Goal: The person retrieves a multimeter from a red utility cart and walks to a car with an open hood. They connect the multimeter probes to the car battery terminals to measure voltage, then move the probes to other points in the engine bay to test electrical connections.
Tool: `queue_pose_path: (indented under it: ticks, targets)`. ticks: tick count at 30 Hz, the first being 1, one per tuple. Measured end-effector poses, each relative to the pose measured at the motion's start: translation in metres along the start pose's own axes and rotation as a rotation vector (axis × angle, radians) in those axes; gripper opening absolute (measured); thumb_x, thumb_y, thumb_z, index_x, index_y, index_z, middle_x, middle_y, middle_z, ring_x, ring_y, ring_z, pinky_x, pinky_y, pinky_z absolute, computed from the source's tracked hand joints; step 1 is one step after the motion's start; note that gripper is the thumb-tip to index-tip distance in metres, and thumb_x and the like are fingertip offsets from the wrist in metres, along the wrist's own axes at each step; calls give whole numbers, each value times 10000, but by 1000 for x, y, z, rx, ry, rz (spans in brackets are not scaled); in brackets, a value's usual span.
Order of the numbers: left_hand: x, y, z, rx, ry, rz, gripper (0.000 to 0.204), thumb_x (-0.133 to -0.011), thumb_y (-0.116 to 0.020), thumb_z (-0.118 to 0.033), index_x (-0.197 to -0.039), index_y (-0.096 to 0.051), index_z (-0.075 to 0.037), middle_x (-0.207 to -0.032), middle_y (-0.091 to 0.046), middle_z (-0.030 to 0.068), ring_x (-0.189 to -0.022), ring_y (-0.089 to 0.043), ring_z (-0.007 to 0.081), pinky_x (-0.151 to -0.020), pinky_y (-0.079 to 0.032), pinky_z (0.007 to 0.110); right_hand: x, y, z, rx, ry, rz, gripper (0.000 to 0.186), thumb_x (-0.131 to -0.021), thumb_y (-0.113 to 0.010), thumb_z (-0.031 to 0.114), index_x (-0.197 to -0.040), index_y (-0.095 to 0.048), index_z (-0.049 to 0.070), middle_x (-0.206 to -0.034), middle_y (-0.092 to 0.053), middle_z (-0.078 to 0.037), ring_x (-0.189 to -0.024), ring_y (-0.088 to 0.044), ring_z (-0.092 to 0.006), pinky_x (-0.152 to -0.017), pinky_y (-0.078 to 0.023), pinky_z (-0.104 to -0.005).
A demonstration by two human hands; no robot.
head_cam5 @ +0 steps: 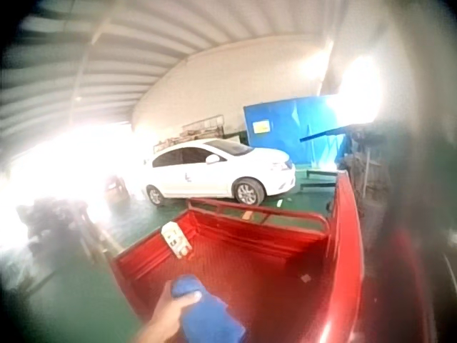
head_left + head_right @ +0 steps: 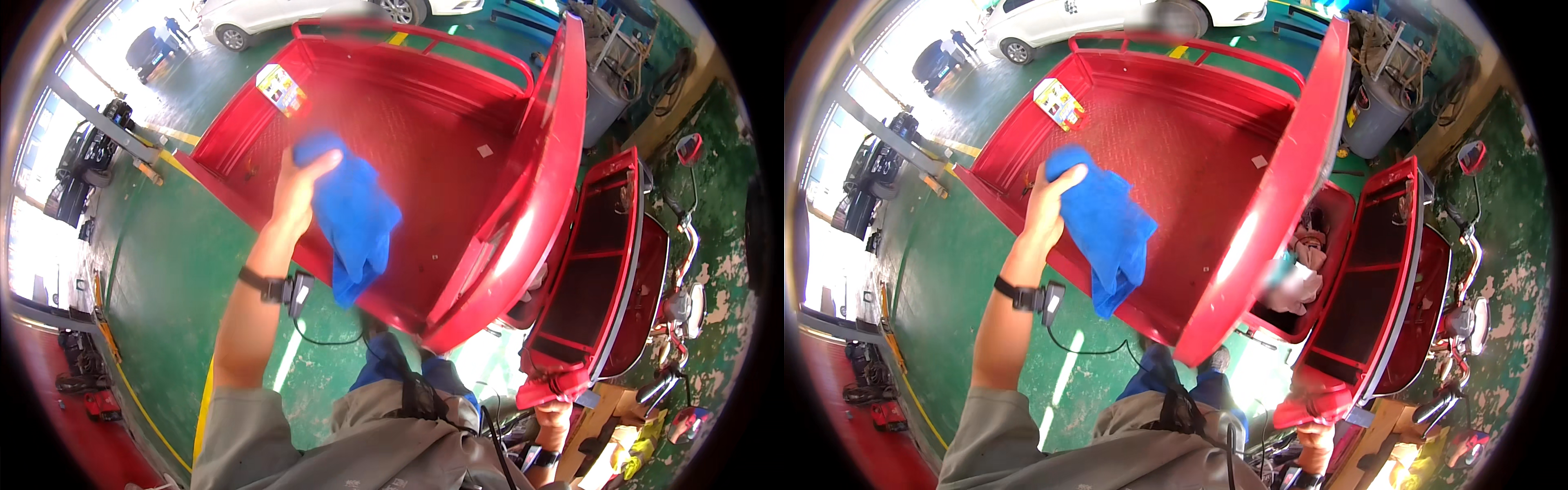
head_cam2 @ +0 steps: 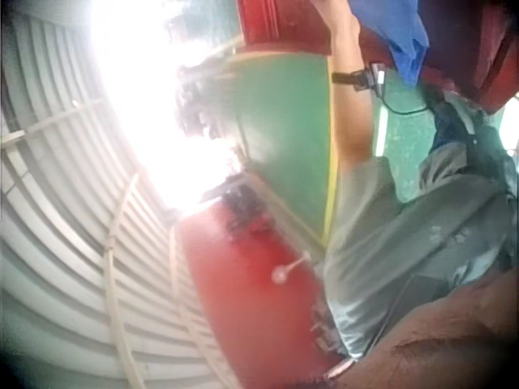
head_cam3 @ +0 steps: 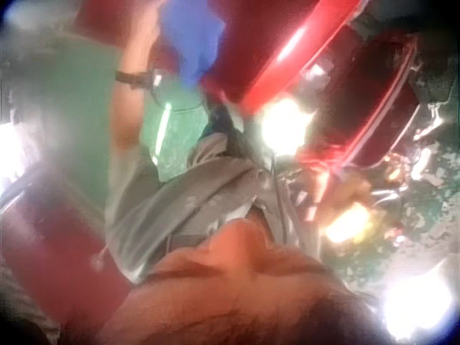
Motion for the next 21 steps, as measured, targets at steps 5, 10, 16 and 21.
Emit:
queue_pose_path:
  ticks: [5, 10, 16, 21]
  targets:
    - [-84, -9, 55, -458, 218, 313, 800, -723, -899, -239, -1338, -467, 35, -1251, -620, 215, -1158, -628, 301, -991, -518, 452, 19, -22, -10, -43, 197, -107, 855, -423, -778, -48, -1230, -572, 144, -1072, -545, -9, -1027, -524, -198, -975, -455, -388]
    - [-154, 6, 224, -1112, 495, 584, 1193, -586, -904, -364, -1528, -302, 55, -1467, -507, 265, -1360, -515, 359, -1104, -451, 416, 61, -36, -69, -103, 448, -408, 784, -500, -754, 8, -1253, -550, 85, -1039, -595, -51, -1080, -574, -270, -916, -526, -465]
    - [-147, 3, 362, -1438, 551, 1036, 1277, -618, -883, -368, -1594, -166, 37, -1544, -428, 272, -1413, -469, 354, -1147, -432, 380, 132, -120, -166, -149, 511, -750, 790, -527, -767, 25, -1281, -535, 67, -1070, -605, -82, -1071, -592, -290, -913, -525, -474]
    - [-111, 44, 443, -1550, 633, 1049, 1193, -697, -839, -397, -1604, -161, -21, -1585, -369, 260, -1419, -460, 370, -1145, -430, 410, 141, -170, -206, -152, 430, -848, 796, -549, -777, 39, -1303, -523, 52, -1095, -614, -108, -1064, -607, -307, -910, -525, -482]
Point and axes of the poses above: each hand's wrist, its own x-axis away from the middle knuckle, its own y-axis out of the back of the hand, z = x × y, the point moved 4 cm from there along -x, towards the middle knuckle
